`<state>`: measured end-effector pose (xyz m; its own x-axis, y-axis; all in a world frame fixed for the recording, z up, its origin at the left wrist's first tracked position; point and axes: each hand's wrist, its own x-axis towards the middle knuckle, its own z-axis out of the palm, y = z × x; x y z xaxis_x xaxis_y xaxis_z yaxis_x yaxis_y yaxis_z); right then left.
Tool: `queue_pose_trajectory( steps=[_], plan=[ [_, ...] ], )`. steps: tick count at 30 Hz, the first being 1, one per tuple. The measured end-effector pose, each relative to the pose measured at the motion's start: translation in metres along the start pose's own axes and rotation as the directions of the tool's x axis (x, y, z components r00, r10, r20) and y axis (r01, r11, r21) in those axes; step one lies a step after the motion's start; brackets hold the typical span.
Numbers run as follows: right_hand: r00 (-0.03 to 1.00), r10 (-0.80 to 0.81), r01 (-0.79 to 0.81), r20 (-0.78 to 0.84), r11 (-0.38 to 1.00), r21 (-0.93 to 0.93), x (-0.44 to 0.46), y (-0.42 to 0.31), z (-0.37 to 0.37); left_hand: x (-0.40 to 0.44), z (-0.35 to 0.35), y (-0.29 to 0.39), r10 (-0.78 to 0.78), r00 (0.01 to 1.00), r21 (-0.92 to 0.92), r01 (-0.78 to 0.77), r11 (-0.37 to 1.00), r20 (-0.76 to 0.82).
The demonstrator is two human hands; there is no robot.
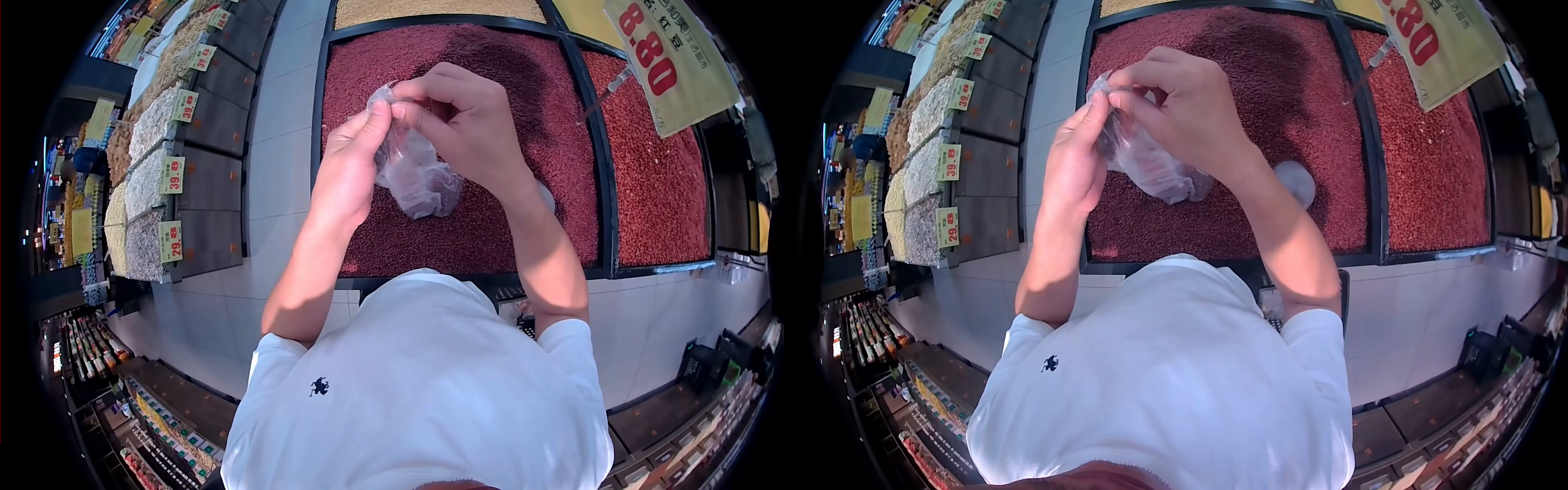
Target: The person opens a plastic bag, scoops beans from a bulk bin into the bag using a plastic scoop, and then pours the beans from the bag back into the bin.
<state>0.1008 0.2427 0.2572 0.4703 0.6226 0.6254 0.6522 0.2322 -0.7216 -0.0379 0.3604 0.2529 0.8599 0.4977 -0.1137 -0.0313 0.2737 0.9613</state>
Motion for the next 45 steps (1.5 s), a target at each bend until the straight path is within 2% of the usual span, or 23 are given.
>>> queue_pose_trajectory(
  steps=[7, 10, 16, 20, 22, 25, 28, 31, 34, 37, 45],
  plan=[
    [0.996, -0.020, 0.023, -0.083, 0.999, 0.037, 0.003, -0.002, -0.001, 0.001, -0.004, -0.003, 0.023, 0.998, 0.033, -0.025, 0.999, 0.052],
    [0.994, -0.041, 0.046, -0.104, 0.998, 0.048, 0.005, -0.001, -0.004, 0.000, -0.001, -0.004, 0.106, 0.994, 0.145, -0.110, 0.983, 0.034],
    [0.996, -0.061, 0.063, -0.065, 0.998, 0.029, 0.004, 0.000, -0.014, 0.002, -0.012, -0.018, 0.139, 0.981, 0.196, -0.164, 0.967, 0.135],
    [0.994, -0.035, 0.041, -0.102, 0.998, 0.056, 0.004, 0.004, -0.018, 0.006, -0.030, -0.036, 0.091, 0.977, 0.308, -0.148, 0.940, 0.193],
    [0.989, -0.017, 0.031, -0.147, 0.994, 0.100, 0.005, 0.005, -0.016, 0.009, -0.038, -0.045, 0.073, 0.974, 0.413, -0.157, 0.897, 0.212],
    [0.990, -0.027, 0.039, -0.135, 0.996, 0.086, 0.004, 0.007, -0.018, 0.014, -0.053, -0.066, 0.128, 0.976, 0.547, -0.204, 0.812, 0.174],
    [0.990, -0.018, 0.034, -0.138, 0.993, 0.114, 0.003, 0.011, -0.022, 0.015, -0.061, -0.067, 0.194, 0.966, 0.784, -0.252, 0.567, 0.170],
    [0.991, 0.038, -0.017, -0.131, 0.988, 0.156, -0.001, 0.017, -0.027, 0.017, -0.066, -0.069, 0.325, 0.937, 0.848, -0.275, 0.452, 0.130],
    [0.987, 0.029, -0.006, -0.161, 0.990, 0.139, -0.003, 0.024, -0.031, 0.022, -0.072, -0.063, 0.376, 0.922, 0.862, -0.265, 0.432, 0.095],
    [0.983, 0.038, -0.012, -0.181, 0.990, 0.141, -0.005, 0.027, -0.038, 0.027, -0.079, -0.056, 0.412, 0.903, 0.892, -0.283, 0.352, 0.124],
    [0.968, 0.095, -0.058, -0.234, 0.986, 0.159, -0.011, 0.033, -0.053, 0.031, -0.066, -0.046, 0.367, 0.930, 0.827, -0.183, 0.532, -0.030]
  ],
)
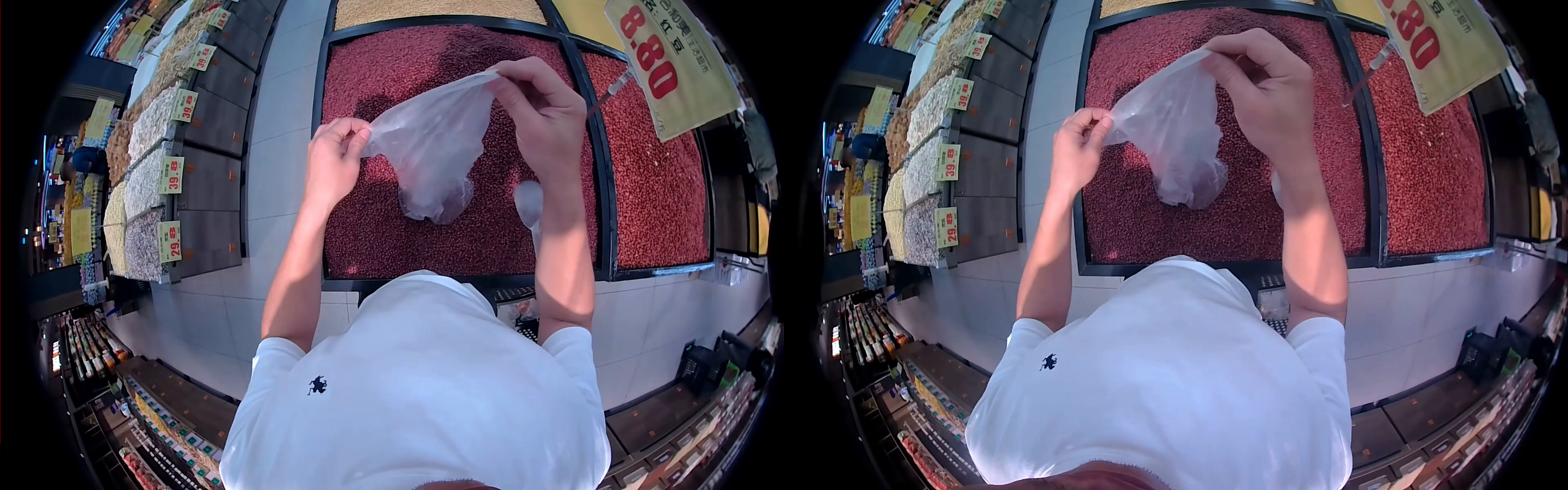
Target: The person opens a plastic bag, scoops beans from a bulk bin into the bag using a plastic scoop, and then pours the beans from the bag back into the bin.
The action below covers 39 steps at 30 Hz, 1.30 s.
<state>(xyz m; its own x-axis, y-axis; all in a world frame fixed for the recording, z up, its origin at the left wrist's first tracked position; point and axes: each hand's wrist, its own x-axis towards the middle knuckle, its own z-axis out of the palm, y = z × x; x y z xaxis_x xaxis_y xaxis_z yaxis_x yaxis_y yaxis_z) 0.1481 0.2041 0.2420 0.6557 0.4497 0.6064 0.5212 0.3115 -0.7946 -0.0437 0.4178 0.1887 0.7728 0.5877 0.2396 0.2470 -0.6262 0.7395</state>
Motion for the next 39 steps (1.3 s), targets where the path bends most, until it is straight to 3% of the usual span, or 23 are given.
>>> queue_pose_trajectory(
  steps=[10, 20, 32, 39],
  plan=[
    [0.988, 0.112, -0.107, -0.106, 0.993, 0.049, -0.001, -0.010, -0.019, 0.015, 0.003, 0.015, -0.014, 1.000, -0.149, 0.011, 0.989, -0.021],
    [0.981, 0.066, -0.055, -0.183, 0.996, 0.068, -0.002, -0.015, -0.028, 0.022, 0.003, 0.031, 0.066, 0.995, -0.170, -0.078, 0.982, -0.078],
    [0.956, 0.021, 0.009, -0.292, 0.995, 0.102, 0.000, -0.017, -0.038, 0.042, -0.002, 0.050, 0.359, 0.927, -0.042, -0.365, 0.930, -0.111],
    [0.938, 0.029, 0.003, -0.347, 0.996, 0.091, -0.001, -0.018, -0.047, 0.055, -0.004, 0.061, 0.422, 0.902, 0.027, -0.421, 0.907, -0.096]
  ],
)
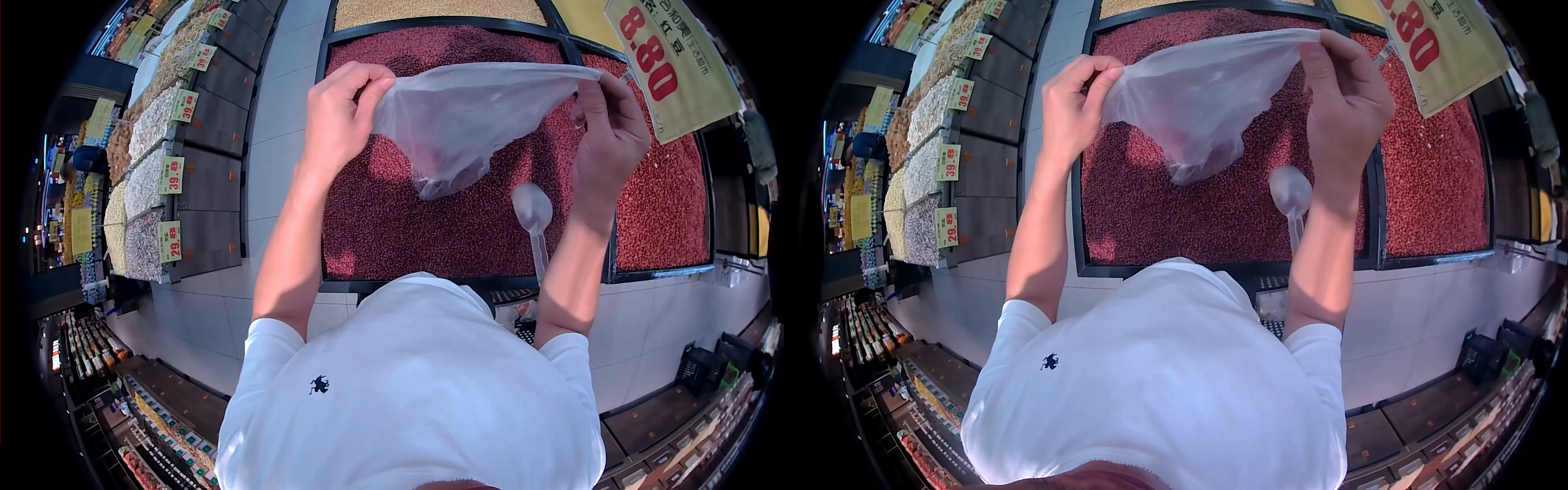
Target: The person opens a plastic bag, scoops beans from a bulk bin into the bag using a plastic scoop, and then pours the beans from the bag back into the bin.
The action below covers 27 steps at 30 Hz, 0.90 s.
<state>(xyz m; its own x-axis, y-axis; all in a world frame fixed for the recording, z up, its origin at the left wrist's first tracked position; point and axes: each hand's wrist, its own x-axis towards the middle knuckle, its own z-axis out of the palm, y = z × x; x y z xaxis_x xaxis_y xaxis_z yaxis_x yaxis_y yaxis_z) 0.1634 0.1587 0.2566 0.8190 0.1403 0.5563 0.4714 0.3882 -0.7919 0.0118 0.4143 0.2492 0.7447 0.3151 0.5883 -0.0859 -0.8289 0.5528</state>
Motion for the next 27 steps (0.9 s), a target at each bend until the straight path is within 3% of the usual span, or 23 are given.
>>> queue_pose_trajectory(
  steps=[10, 13, 27],
  plan=[
    [0.993, -0.089, 0.085, -0.071, 0.995, -0.052, 0.006, -0.001, -0.013, 0.018, 0.001, 0.011, 0.031, 0.999, -0.008, -0.031, 1.000, -0.013],
    [0.992, -0.108, 0.108, -0.059, 0.994, 0.007, 0.008, -0.002, -0.016, 0.023, 0.001, 0.017, 0.043, 0.999, -0.013, -0.044, 0.999, -0.022],
    [0.988, -0.148, 0.142, -0.053, 0.985, -0.096, 0.011, -0.020, -0.023, 0.032, 0.005, 0.025, 0.095, 0.992, -0.024, -0.097, 0.995, -0.085]
  ],
)
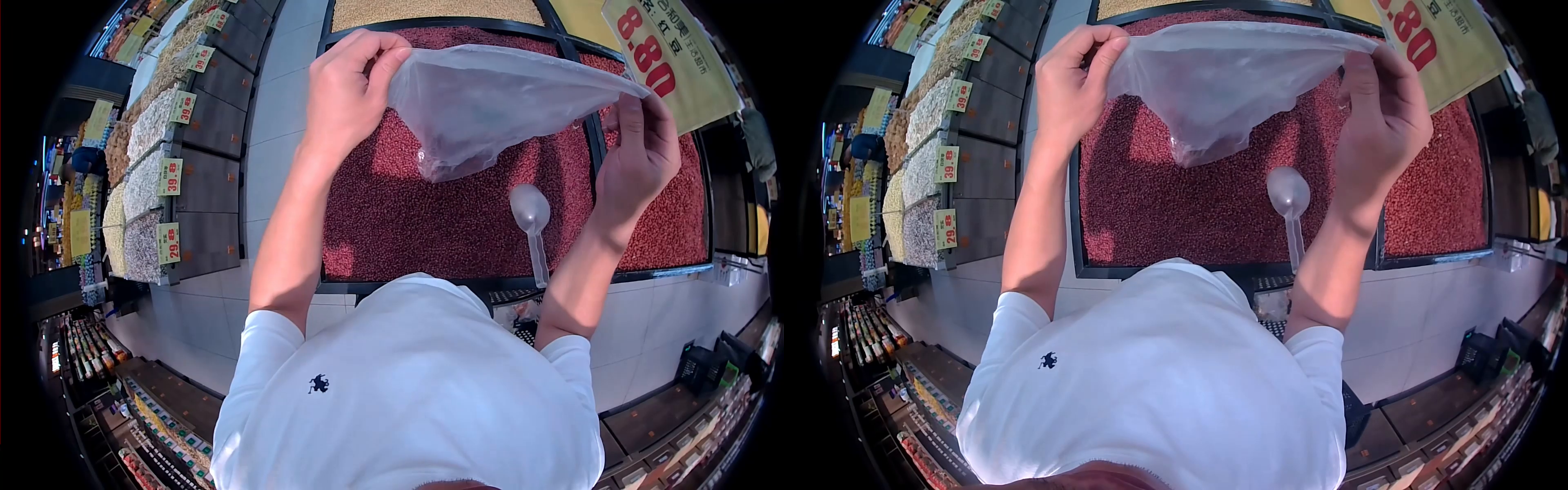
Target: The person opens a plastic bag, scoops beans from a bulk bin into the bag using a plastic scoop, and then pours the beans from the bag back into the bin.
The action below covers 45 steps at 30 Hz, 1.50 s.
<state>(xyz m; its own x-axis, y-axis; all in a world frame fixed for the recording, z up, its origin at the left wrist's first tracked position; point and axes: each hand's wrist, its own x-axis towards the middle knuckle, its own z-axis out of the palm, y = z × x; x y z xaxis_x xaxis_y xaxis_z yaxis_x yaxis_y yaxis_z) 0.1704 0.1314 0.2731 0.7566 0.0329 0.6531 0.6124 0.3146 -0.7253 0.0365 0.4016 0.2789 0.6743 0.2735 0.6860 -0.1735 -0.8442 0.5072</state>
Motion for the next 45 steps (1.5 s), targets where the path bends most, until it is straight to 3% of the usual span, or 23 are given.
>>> queue_pose_trajectory(
  steps=[7, 10, 19, 28, 31, 34, 37, 40, 45],
  plan=[
    [1.000, -0.020, 0.020, 0.004, 1.000, 0.000, 0.001, -0.010, 0.001, 0.005, 0.006, 0.000, 0.090, 0.992, 0.013, -0.089, 0.996, -0.084],
    [0.996, -0.085, 0.079, -0.041, 0.988, -0.135, -0.001, -0.013, -0.001, 0.008, 0.006, 0.001, 0.113, 0.987, -0.002, -0.114, 0.993, -0.110],
    [0.993, -0.116, 0.114, -0.014, 0.991, -0.071, -0.001, -0.021, 0.001, 0.010, 0.003, 0.008, 0.130, 0.984, -0.005, -0.132, 0.991, -0.126],
    [0.984, -0.153, 0.143, -0.090, 0.984, -0.105, -0.007, -0.035, 0.002, 0.013, 0.003, 0.010, 0.152, 0.974, -0.012, -0.156, 0.988, -0.169],
    [0.983, -0.179, 0.176, -0.032, 0.982, -0.075, -0.005, -0.032, -0.001, 0.012, 0.002, 0.011, 0.133, 0.977, -0.022, -0.139, 0.990, -0.168],
    [0.978, -0.194, 0.187, -0.072, 0.978, -0.095, -0.007, -0.037, 0.001, 0.013, 0.002, 0.013, 0.144, 0.974, -0.018, -0.150, 0.989, -0.176],
    [0.984, -0.177, 0.177, 0.012, 0.978, -0.109, -0.007, -0.035, -0.006, 0.012, 0.001, 0.012, 0.160, 0.970, -0.015, -0.165, 0.986, -0.184],
    [0.977, -0.200, 0.192, -0.078, 0.976, -0.098, -0.009, -0.037, 0.000, 0.014, 0.000, 0.014, 0.145, 0.970, -0.034, -0.154, 0.987, -0.196],
    [0.963, -0.262, 0.254, -0.067, 0.961, -0.106, -0.011, -0.047, 0.001, 0.018, -0.007, 0.025, 0.194, 0.957, -0.012, -0.201, 0.979, -0.213]
  ],
)
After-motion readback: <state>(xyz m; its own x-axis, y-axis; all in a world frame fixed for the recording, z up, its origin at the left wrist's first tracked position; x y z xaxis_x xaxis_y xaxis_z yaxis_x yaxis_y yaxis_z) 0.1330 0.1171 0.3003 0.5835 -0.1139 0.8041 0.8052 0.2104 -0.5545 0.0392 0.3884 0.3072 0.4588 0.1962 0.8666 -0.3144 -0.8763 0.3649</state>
